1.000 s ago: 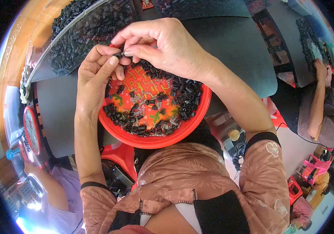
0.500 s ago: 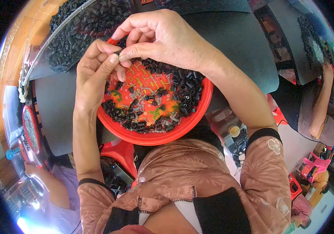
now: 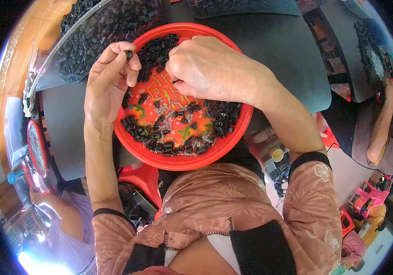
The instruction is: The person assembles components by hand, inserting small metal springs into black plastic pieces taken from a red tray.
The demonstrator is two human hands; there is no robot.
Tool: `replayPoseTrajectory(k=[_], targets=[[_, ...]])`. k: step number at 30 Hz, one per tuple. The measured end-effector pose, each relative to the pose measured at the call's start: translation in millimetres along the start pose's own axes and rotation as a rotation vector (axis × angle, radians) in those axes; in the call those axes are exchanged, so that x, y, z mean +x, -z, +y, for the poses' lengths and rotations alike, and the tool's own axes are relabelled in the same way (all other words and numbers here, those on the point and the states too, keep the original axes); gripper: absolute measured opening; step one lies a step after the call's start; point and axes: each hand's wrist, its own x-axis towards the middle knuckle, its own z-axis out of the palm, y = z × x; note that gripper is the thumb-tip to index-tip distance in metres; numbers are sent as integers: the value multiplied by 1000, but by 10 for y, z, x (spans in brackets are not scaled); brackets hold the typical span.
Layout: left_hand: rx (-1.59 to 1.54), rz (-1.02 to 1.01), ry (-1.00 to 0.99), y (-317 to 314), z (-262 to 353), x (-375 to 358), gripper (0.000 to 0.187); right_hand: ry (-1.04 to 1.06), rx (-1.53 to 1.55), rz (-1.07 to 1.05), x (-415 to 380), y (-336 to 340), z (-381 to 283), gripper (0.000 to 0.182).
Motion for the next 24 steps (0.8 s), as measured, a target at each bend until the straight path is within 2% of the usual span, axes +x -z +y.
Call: replayPoseTrajectory(k=[4, 8, 10, 14, 18, 24], targets=[[62, -24, 58, -4, 5, -11, 17, -18, 137, 65, 29, 25, 31, 13], [279, 30, 67, -86, -16, -38, 20, -99, 290, 302, 62, 143, 0, 14], [277, -5, 95, -102, 12, -41, 18, -107, 332, 417, 73, 132, -7, 15], [304, -29, 124, -133, 14, -63, 18, 102, 61, 499, 91, 42, 34, 14], [312, -37, 108, -110, -1, -56, 18, 203, -50, 570, 118, -7, 55, 15], [300, -21, 105, -98, 9, -52, 17, 175, -6, 555, 119, 1, 41, 15]])
